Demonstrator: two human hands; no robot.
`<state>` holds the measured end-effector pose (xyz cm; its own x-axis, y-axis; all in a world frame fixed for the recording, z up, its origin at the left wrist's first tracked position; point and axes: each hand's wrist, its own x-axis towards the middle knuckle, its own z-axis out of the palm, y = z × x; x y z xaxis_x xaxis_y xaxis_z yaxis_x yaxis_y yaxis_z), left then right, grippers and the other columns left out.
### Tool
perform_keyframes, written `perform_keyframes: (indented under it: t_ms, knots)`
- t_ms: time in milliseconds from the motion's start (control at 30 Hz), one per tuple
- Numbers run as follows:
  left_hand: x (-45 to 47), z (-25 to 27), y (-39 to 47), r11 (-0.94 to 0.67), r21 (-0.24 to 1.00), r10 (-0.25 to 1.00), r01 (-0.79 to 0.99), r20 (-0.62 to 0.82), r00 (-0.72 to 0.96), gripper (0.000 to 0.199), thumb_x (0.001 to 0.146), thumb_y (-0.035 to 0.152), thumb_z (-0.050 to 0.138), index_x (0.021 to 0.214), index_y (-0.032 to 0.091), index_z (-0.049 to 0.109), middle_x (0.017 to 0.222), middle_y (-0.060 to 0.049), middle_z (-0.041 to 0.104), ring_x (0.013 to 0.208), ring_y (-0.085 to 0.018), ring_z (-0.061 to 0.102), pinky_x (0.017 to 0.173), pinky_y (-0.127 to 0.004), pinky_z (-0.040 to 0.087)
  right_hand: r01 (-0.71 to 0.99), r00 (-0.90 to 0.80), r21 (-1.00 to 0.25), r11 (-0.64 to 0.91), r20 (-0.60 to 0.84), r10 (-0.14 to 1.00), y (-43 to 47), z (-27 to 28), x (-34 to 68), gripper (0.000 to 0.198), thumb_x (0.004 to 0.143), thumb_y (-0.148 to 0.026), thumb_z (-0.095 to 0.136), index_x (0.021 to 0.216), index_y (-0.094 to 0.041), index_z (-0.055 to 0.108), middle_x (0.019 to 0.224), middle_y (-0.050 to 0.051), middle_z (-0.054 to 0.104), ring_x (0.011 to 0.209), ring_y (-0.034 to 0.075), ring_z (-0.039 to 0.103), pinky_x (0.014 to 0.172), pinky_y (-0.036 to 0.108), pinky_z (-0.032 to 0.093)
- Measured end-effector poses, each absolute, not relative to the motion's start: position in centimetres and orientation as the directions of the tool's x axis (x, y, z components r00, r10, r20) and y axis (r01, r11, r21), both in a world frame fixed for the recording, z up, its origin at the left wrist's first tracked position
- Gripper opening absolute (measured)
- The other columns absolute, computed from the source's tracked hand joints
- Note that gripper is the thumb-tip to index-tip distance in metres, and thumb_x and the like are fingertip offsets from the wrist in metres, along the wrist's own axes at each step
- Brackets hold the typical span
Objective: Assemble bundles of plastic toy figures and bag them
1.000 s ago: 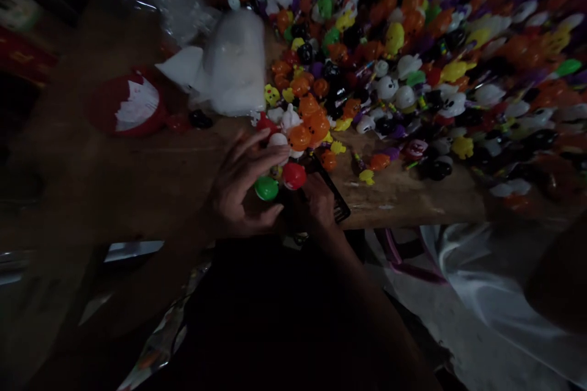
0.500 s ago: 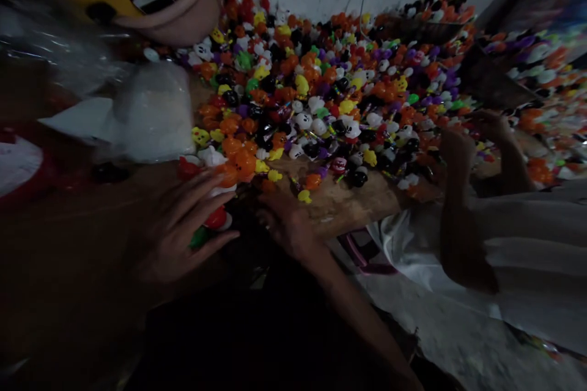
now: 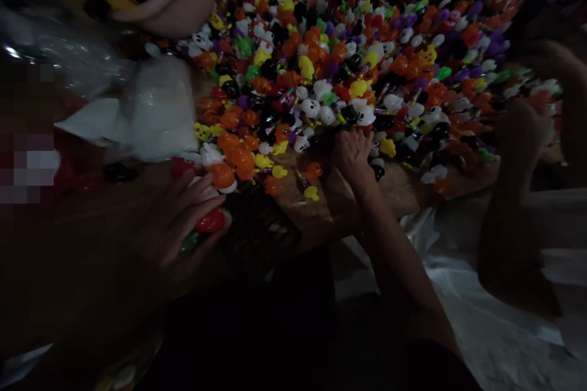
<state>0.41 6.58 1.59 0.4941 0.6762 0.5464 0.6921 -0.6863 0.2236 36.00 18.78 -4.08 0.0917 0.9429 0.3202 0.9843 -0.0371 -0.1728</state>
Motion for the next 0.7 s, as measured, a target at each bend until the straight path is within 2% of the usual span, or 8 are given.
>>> perform_keyframes:
  t_ms: [100, 167, 267, 333, 400, 533, 633, 700]
  knots:
    - [0.4, 2.1, 6.8, -0.695, 0.186, 0.672, 0.694, 0.513, 0.535, 0.046, 0.095, 0.023, 0.069, 0.139, 0.021, 0.057, 0.154, -0.015, 0.056, 0.149, -0.037, 0.046, 0.121, -0.064, 0.040, 0.973, 0.103, -0.229, -0.033, 0.304, 0.947, 18.3, -1.6, 34.8, 0.018, 0.090, -0.017, 0.057, 0.091, -0.014, 0.075, 0.094, 0.017, 0.070, 0.099, 0.031, 0.061, 0.096, 0.052, 0.040]
    - [0.2, 2.7, 6.9, -0.700, 0.200, 0.674, 0.685, 0.502, 0.542, 0.043, 0.097, 0.033, 0.068, 0.137, 0.020, 0.058, 0.156, -0.016, 0.053, 0.150, -0.037, 0.044, 0.122, -0.066, 0.038, 0.973, 0.082, -0.231, 0.010, 0.382, 0.920, 16.9, 0.3, 33.4, 0.019, 0.093, -0.026, 0.062, 0.092, -0.014, 0.076, 0.106, 0.020, 0.072, 0.101, 0.030, 0.060, 0.089, 0.048, 0.039]
    - [-0.4, 3.5, 6.9, -0.671, 0.310, 0.718, 0.674, 0.499, 0.486, 0.038, 0.103, 0.040, 0.058, 0.136, 0.020, 0.059, 0.155, -0.012, 0.056, 0.150, -0.031, 0.046, 0.126, -0.063, 0.035, 0.955, -0.136, -0.162, 0.249, 0.506, 0.851, 12.9, 2.2, 31.3, 0.022, 0.098, -0.034, 0.060, 0.102, -0.019, 0.076, 0.127, 0.015, 0.069, 0.111, 0.029, 0.058, 0.089, 0.045, 0.036]
    - [-0.9, 4.1, 6.9, -0.626, 0.413, 0.759, 0.661, 0.519, 0.394, 0.035, 0.108, 0.041, 0.048, 0.134, 0.020, 0.059, 0.150, -0.008, 0.061, 0.146, -0.026, 0.052, 0.126, -0.058, 0.037, 0.896, -0.293, -0.161, 0.415, 0.487, 0.823, 9.8, 2.4, 30.2, 0.024, 0.102, -0.031, 0.053, 0.105, -0.020, 0.074, 0.107, 0.012, 0.074, 0.094, 0.024, 0.060, 0.083, 0.041, 0.037]
    - [-1.1, 4.5, 7.1, -0.588, 0.482, 0.784, 0.650, 0.536, 0.312, 0.035, 0.110, 0.041, 0.042, 0.133, 0.020, 0.059, 0.143, -0.004, 0.067, 0.139, -0.022, 0.058, 0.127, -0.056, 0.037, 0.847, -0.396, -0.182, 0.499, 0.410, 0.822, 7.3, 2.2, 29.0, 0.027, 0.104, -0.032, 0.050, 0.109, -0.020, 0.074, 0.091, 0.010, 0.072, 0.079, 0.021, 0.059, 0.073, 0.037, 0.037]
    - [-0.9, 4.6, 8.2, -0.607, 0.491, 0.776, 0.625, 0.536, 0.332, 0.034, 0.110, 0.041, 0.039, 0.125, 0.026, 0.065, 0.133, -0.001, 0.072, 0.138, -0.022, 0.059, 0.126, -0.051, 0.041, 0.873, -0.434, -0.189, 0.449, 0.117, 0.894, 6.3, 2.5, 25.6, 0.030, 0.104, -0.025, 0.048, 0.123, -0.023, 0.071, 0.097, 0.009, 0.073, 0.078, 0.021, 0.063, 0.063, 0.032, 0.032]
    - [-0.6, 4.1, 9.0, -0.681, 0.455, 0.723, 0.574, 0.541, 0.429, 0.036, 0.109, 0.033, 0.036, 0.119, 0.026, 0.070, 0.126, -0.003, 0.076, 0.134, -0.021, 0.063, 0.121, -0.046, 0.047, 0.905, -0.416, -0.134, 0.404, -0.076, 0.906, 8.0, 3.3, 22.6, 0.026, 0.101, -0.016, 0.049, 0.108, -0.017, 0.075, 0.096, 0.011, 0.073, 0.074, 0.020, 0.063, 0.060, 0.032, 0.028]
    - [-0.5, 3.8, 9.1, -0.710, 0.398, 0.692, 0.581, 0.547, 0.471, 0.036, 0.107, 0.028, 0.036, 0.119, 0.025, 0.070, 0.123, -0.002, 0.077, 0.131, -0.021, 0.065, 0.120, -0.046, 0.046, 0.885, -0.443, -0.189, 0.425, -0.068, 0.894, 9.3, 3.6, 21.1, 0.025, 0.100, -0.015, 0.050, 0.102, -0.014, 0.075, 0.101, 0.013, 0.075, 0.077, 0.020, 0.064, 0.062, 0.031, 0.031]
